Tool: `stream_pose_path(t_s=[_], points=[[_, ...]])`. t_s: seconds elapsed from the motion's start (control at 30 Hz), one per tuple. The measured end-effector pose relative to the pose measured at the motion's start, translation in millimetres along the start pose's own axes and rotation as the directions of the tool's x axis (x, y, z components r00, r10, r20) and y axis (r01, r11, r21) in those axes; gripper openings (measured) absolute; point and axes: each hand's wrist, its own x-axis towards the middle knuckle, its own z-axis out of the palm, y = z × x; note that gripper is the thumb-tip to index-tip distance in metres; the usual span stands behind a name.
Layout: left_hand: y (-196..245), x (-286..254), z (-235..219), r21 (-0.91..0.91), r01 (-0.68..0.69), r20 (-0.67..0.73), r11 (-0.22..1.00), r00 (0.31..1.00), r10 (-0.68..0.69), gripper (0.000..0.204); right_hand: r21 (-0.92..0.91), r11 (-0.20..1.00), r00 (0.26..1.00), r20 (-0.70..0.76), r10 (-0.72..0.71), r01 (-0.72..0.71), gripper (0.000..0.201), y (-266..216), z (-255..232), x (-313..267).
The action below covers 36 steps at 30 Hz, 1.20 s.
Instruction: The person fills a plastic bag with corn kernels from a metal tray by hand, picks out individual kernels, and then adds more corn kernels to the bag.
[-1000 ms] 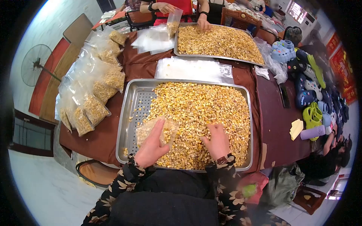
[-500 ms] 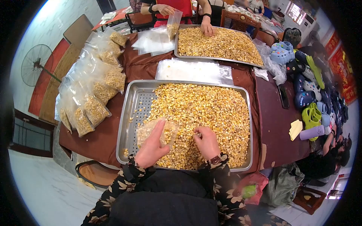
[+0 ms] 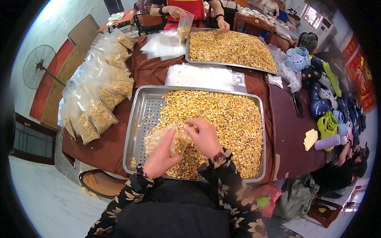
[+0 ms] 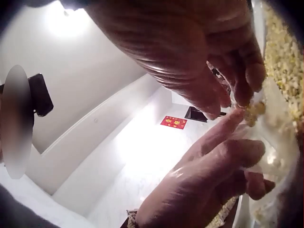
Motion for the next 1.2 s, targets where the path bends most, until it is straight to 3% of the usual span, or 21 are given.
stream_pose_path(t_s=[0.07, 0.1, 0.17, 0.27, 0.33, 0.43, 0.53, 0.67, 0.73, 0.8, 0.93, 1.07, 1.13, 1.2], points=[[0.7, 0.0, -0.9, -0.016, 0.033, 0.016, 0.999, 0.999, -0.033, 0.085, -0.315, 0.948, 0.997, -0.050, -0.065, 0.046, 0.030, 28.7, -2.9, 19.2], [-2.0, -0.1, 0.3, -0.006, 0.008, 0.002, 1.000, 1.000, -0.008, 0.085, -0.316, 0.947, 0.996, -0.050, -0.071, 0.052, 0.030, 40.4, -3.5, 27.5], [-4.9, -1.2, 1.3, 0.007, -0.017, -0.014, 1.000, 1.000, 0.017, 0.085, -0.507, 0.855, 0.985, -0.061, -0.160, 0.108, 0.034, 58.3, -2.2, 40.8], [-6.6, -1.9, 1.8, -0.001, -0.013, -0.017, 1.000, 1.000, 0.013, 0.085, -0.605, 0.794, 0.996, -0.023, -0.087, 0.056, 0.045, 65.3, 0.8, 53.4], [-8.1, -1.5, 2.9, -0.002, -0.026, -0.044, 1.000, 0.999, 0.026, 0.081, -0.662, 0.745, 0.994, 0.000, -0.113, 0.085, 0.047, 57.9, 3.1, 50.1], [-12.1, -1.1, 5.0, 0.005, -0.035, -0.049, 0.999, 0.998, 0.036, 0.081, -0.503, 0.864, 0.998, 0.048, 0.040, -0.010, 0.034, 47.7, 5.5, 35.7], [-8.1, 1.1, 2.8, -0.006, 0.000, -0.002, 1.000, 1.000, 0.000, 0.085, -0.449, 0.893, 0.999, 0.026, 0.043, -0.027, 0.026, 60.2, 10.0, 18.5], [-4.3, 0.0, 2.2, 0.007, -0.017, -0.004, 1.000, 1.000, 0.017, 0.085, -0.314, 0.949, 0.995, -0.082, -0.055, 0.027, 0.021, 70.0, -1.1, 2.1], [2.9, -0.2, -0.2, -0.025, 0.047, 0.026, 0.999, 0.999, -0.047, 0.085, -0.300, 0.954, 0.992, -0.119, -0.047, 0.009, 0.020, 59.2, -6.2, -3.1], [1.3, 0.3, 0.7, -0.025, 0.045, 0.035, 0.999, 0.998, -0.044, 0.085, -0.169, 0.986, 0.989, -0.141, -0.034, 0.009, 0.021, 38.3, -9.1, -7.7], [-3.2, -0.2, 2.4, -0.040, 0.027, 0.026, 0.999, 0.999, -0.026, 0.085, -0.083, 0.991, 0.992, -0.057, -0.112, 0.107, 0.022, -1.3, -5.1, -14.4], [-8.1, -1.8, 2.5, -0.011, -0.024, -0.008, 1.000, 1.000, 0.024, 0.084, 0.060, 0.998, 0.995, 0.092, -0.027, 0.022, 0.023, -23.8, -0.6, -18.4], [-7.0, -2.5, 2.0, -0.057, 0.007, 0.005, 0.998, 1.000, -0.007, 0.084, 0.084, 0.995, 0.995, 0.074, -0.061, 0.055, 0.024, -21.5, 1.0, -18.2], [-9.0, -3.1, 3.1, -0.039, -0.010, -0.009, 0.999, 1.000, 0.010, 0.084, 0.188, 0.981, 0.997, 0.069, 0.036, -0.049, 0.023, -15.7, -3.2, -15.8]])
